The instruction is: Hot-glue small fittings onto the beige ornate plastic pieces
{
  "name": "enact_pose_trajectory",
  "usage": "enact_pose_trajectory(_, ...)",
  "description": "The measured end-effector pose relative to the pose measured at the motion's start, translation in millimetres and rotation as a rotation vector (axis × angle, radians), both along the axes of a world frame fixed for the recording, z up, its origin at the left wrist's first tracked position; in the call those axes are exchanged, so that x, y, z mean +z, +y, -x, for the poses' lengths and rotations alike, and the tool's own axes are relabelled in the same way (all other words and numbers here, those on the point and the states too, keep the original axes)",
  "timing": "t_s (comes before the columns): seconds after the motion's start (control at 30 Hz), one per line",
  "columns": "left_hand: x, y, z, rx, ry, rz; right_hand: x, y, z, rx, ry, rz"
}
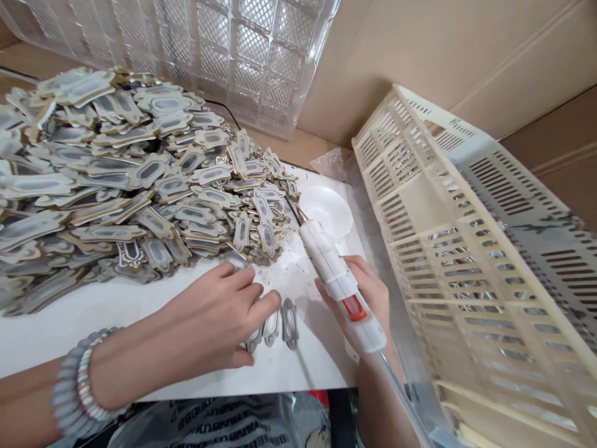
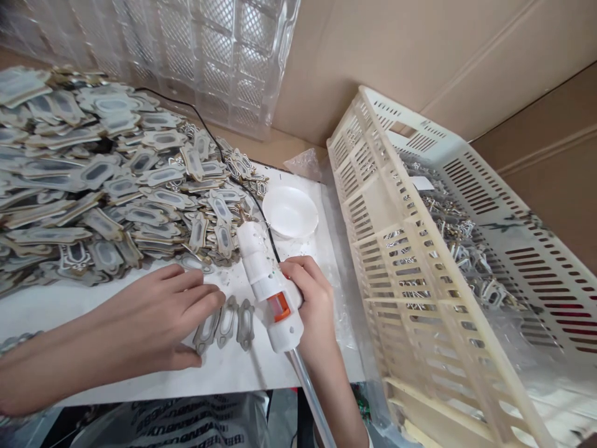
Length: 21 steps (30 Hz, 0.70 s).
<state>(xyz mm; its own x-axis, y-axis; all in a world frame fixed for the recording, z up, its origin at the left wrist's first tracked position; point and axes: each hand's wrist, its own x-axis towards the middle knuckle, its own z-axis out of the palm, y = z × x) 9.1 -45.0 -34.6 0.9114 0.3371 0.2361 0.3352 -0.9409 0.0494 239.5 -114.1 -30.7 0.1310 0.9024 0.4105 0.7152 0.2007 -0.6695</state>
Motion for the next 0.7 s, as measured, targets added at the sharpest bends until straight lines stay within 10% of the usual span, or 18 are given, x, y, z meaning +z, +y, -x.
enact_pose_trajectory(0.43,17.4,51.9,30.8,0.308,-0.369,-0.081,4.5,-1.4,4.2,0.088,0.023,0.012)
enact_pose_trajectory(0.7,15.5,50.8,30.8,0.264,-0.445,-0.189,-4.2,-4.6,8.1,0.172,0.032,0.059)
